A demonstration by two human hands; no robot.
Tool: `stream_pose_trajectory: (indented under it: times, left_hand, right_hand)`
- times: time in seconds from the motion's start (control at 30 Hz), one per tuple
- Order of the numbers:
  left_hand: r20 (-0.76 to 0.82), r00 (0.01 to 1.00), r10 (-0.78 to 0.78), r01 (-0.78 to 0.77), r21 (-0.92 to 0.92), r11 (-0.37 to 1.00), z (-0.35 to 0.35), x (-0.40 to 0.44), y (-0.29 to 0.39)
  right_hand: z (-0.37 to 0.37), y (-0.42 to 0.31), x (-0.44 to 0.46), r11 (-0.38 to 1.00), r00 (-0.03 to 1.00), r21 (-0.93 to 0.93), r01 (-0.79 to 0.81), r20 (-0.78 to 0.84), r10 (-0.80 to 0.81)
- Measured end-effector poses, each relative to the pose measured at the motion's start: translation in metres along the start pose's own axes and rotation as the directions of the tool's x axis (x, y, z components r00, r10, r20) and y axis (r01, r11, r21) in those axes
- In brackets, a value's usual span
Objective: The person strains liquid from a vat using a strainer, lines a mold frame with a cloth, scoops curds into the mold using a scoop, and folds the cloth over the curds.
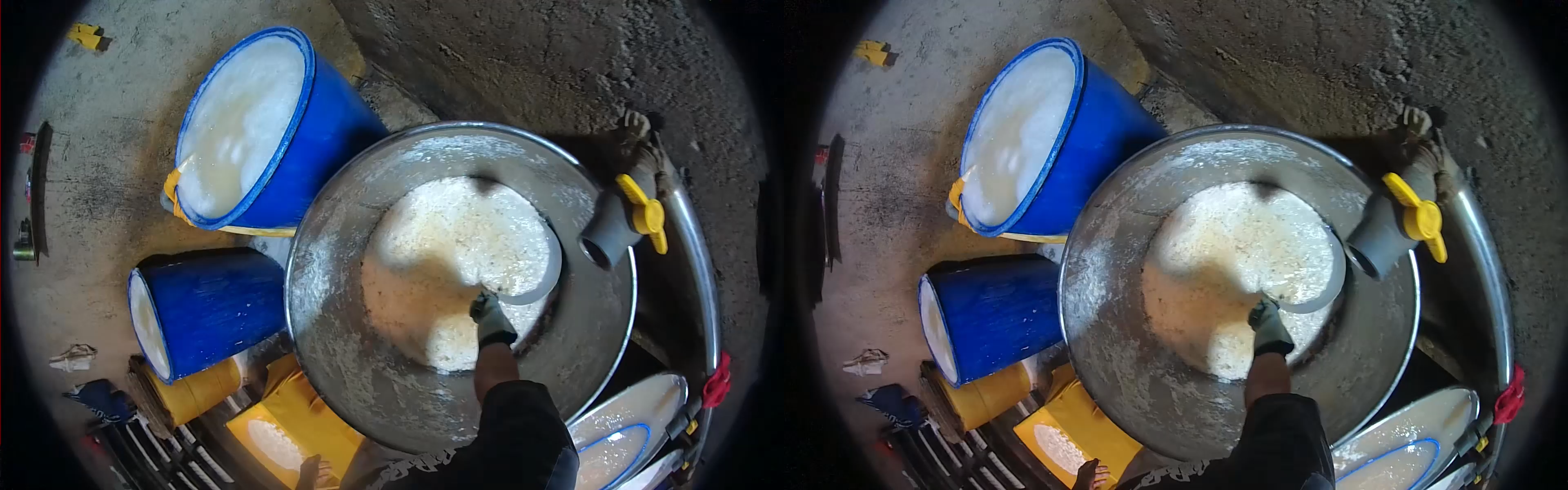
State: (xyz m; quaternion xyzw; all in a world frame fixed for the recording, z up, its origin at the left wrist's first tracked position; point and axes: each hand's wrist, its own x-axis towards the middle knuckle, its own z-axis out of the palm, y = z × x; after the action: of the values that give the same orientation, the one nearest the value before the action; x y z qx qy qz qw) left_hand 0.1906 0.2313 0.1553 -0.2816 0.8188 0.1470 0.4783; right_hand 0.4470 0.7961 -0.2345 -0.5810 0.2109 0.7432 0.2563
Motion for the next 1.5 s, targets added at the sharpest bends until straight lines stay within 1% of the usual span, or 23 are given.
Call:
stream_pose_trajectory:
  times: [0.03, 0.07, 0.1, 0.2, 0.37, 0.43, 0.5, 0.57, 0.63, 0.67, 0.7, 0.77, 0.9, 0.97, 1.03, 1.1, 1.17, 1.23, 1.27, 1.3, 1.4, 1.47, 1.5]
  left_hand:
    - [0.001, 1.000, 0.006, -0.006, -0.003, 1.000, 0.002, 0.001, 0.003]
    - [0.001, 1.000, 0.011, -0.011, -0.007, 1.000, 0.001, 0.002, 0.003]
    - [0.003, 1.000, 0.013, -0.013, -0.014, 1.000, 0.001, 0.004, 0.003]
    - [0.021, 0.999, 0.031, -0.030, -0.055, 0.998, -0.002, 0.011, -0.004]
    - [0.035, 0.996, 0.083, -0.076, -0.160, 0.984, 0.002, 0.039, -0.038]
    - [0.043, 0.997, 0.067, -0.057, -0.201, 0.978, 0.009, 0.047, -0.049]
    - [0.131, 0.986, 0.098, -0.043, -0.374, 0.927, 0.010, 0.077, -0.073]
    - [0.142, 0.919, 0.368, -0.257, -0.495, 0.830, 0.015, 0.097, -0.106]
    - [0.079, 0.971, 0.226, -0.158, -0.501, 0.851, 0.027, 0.104, -0.124]
    - [0.211, 0.940, 0.268, -0.083, -0.621, 0.779, 0.025, 0.132, -0.149]
    - [0.151, 0.961, 0.233, -0.119, -0.534, 0.837, 0.031, 0.130, -0.158]
    - [0.195, 0.962, 0.193, -0.043, -0.589, 0.807, 0.033, 0.143, -0.187]
    - [0.219, 0.970, -0.103, 0.209, -0.540, 0.815, 0.053, 0.181, -0.274]
    - [0.222, 0.954, -0.201, 0.296, -0.594, 0.748, 0.061, 0.199, -0.318]
    - [0.157, 0.975, -0.155, 0.220, -0.660, 0.719, 0.060, 0.194, -0.354]
    - [0.167, 0.974, -0.153, 0.225, -0.796, 0.562, 0.055, 0.201, -0.380]
    - [-0.169, 0.983, -0.077, -0.102, -0.837, 0.537, 0.056, 0.223, -0.399]
    - [-0.458, 0.888, 0.036, -0.439, -0.823, 0.361, 0.071, 0.241, -0.401]
    - [-0.194, 0.981, -0.003, -0.188, -0.955, 0.231, 0.040, 0.216, -0.390]
    - [-0.187, 0.980, -0.062, -0.168, -0.959, 0.228, 0.014, 0.190, -0.379]
    - [-0.368, 0.926, -0.082, -0.349, -0.918, 0.187, 0.042, 0.230, -0.407]
    - [-0.545, 0.779, -0.311, -0.440, -0.828, 0.348, 0.029, 0.239, -0.406]
    - [-0.543, 0.793, -0.278, -0.418, -0.815, 0.401, 0.012, 0.236, -0.407]
  right_hand:
    - [-0.002, -0.007, 0.007, 0.996, 0.996, -0.035, -0.084, 0.015, 0.084]
    - [0.002, -0.009, -0.025, 0.989, 0.997, -0.150, 0.001, 0.080, 0.012]
    - [-0.013, -0.012, -0.022, 0.985, 0.973, -0.168, -0.046, 0.216, 0.082]
    - [-0.036, -0.015, -0.016, 0.956, 0.956, -0.288, -0.052, 0.264, 0.131]
    - [-0.046, -0.006, -0.068, 0.940, 0.975, -0.291, -0.177, 0.078, 0.208]
    - [-0.047, 0.006, -0.113, 0.886, 0.979, -0.432, -0.169, 0.027, 0.200]
    - [-0.042, 0.024, -0.175, 0.774, 0.981, -0.612, -0.162, -0.014, 0.194]
    - [-0.030, 0.050, -0.242, 0.610, 0.981, -0.776, -0.161, -0.059, 0.184]
    - [-0.013, 0.081, -0.311, 0.463, 0.977, -0.872, -0.160, -0.072, 0.202]
    - [-0.017, 0.088, -0.335, 0.447, 0.917, -0.871, -0.205, -0.011, 0.399]
    - [-0.006, 0.111, -0.373, 0.387, 0.918, -0.900, -0.199, -0.034, 0.394]
    - [0.013, 0.170, -0.443, 0.164, 0.994, -0.986, -0.042, -0.025, 0.106]
    - [0.005, 0.249, -0.465, -0.119, 0.993, -0.990, -0.081, -0.091, 0.078]
    - [0.006, 0.297, -0.478, -0.287, 0.970, -0.952, -0.111, -0.167, 0.180]
    - [0.004, 0.353, -0.485, -0.411, 0.951, -0.903, -0.130, -0.230, 0.205]
    - [-0.002, 0.416, -0.480, -0.518, 0.930, -0.845, -0.131, -0.285, 0.230]
    - [-0.015, 0.481, -0.472, -0.608, 0.903, -0.783, -0.129, -0.347, 0.255]
    - [-0.026, 0.546, -0.460, -0.671, 0.870, -0.732, -0.118, -0.402, 0.285]
    - [-0.034, 0.580, -0.453, -0.700, 0.852, -0.707, -0.104, -0.426, 0.304]
    - [-0.042, 0.611, -0.447, -0.717, 0.834, -0.691, -0.092, -0.447, 0.324]
    - [-0.071, 0.698, -0.426, -0.752, 0.774, -0.656, -0.069, -0.511, 0.375]
    - [-0.089, 0.745, -0.414, -0.756, 0.737, -0.652, -0.056, -0.537, 0.409]
    - [-0.099, 0.771, -0.403, -0.757, 0.716, -0.652, -0.053, -0.553, 0.426]
